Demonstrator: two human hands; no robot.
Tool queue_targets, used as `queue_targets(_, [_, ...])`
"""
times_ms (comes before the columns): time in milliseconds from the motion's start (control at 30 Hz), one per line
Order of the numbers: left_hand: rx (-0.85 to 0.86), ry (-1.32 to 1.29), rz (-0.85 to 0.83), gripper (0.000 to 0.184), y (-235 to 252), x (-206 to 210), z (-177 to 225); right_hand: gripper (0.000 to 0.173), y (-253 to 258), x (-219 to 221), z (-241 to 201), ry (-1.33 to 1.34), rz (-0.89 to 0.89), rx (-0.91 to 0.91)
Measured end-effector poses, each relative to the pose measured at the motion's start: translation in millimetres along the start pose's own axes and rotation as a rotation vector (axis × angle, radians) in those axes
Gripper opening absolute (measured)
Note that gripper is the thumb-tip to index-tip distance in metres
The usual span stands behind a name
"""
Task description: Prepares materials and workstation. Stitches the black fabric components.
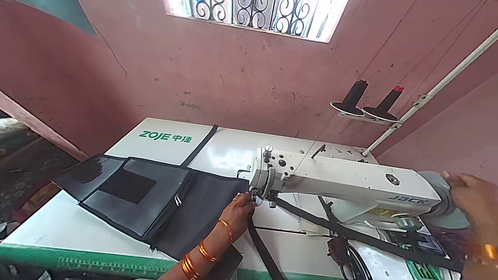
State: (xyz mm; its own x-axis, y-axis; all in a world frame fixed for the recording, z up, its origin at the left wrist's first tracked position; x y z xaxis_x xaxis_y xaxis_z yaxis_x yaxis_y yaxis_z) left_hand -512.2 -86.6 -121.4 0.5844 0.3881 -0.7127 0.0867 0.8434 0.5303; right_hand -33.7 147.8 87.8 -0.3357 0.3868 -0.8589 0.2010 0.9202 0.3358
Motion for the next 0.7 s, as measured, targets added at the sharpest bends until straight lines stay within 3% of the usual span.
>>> queue_targets(100, [-0.029,-0.029,-0.064,0.027,3.2,-0.1,-8.2,0.055,-77.5,7.4,38.7,0.395,0.3,0.063])
queue_targets(200, [-0.049,-0.037,-0.128,0.029,3.5,3.0,-9.6,0.048,-121.1,50.0,77.2,0.508,0.359,0.14])
queue_targets(333, [-0.02,-0.01,-0.123,0.029,2.4,2.8,-8.1,0.051,-98.9,-4.6,36.9,0.381,0.453,0.005])
queue_targets(400, [-0.018,0.0,-0.12,0.029,1.8,2.2,-8.3,0.054,-55.3,-22.1,11.8,0.269,0.333,-0.03])
queue_targets(500, [-0.029,-0.001,-0.142,0.029,4.1,2.3,-7.7,0.049,-10.2,-12.9,-9.9,-0.021,0.077,0.142])
queue_targets(567, [-0.064,-0.016,-0.191,0.031,3.2,5.1,-10.0,0.05,-33.3,-6.9,1.9,0.033,0.176,0.157])
queue_targets(633, [-0.07,-0.024,-0.192,0.031,5.0,4.3,-13.9,0.05,-86.6,13.6,36.1,0.309,0.346,0.109])
queue_targets(700, [-0.076,-0.04,-0.197,0.029,6.3,5.5,-13.3,0.045,-120.3,44.4,74.0,0.433,0.387,0.049])
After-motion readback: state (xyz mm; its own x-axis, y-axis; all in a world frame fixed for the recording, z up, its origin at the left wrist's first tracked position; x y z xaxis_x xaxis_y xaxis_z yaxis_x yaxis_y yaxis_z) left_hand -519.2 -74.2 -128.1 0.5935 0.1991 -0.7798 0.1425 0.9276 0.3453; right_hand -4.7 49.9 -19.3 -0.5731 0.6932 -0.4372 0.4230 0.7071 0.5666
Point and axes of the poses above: each hand's wrist, its own y-axis towards the middle knuckle, its own x-axis out of the palm, z = x × y, the point moved 10 cm from there along y, towards the middle knuckle, and after that the axes turned 9 degrees about x, right-handed, at the moved point
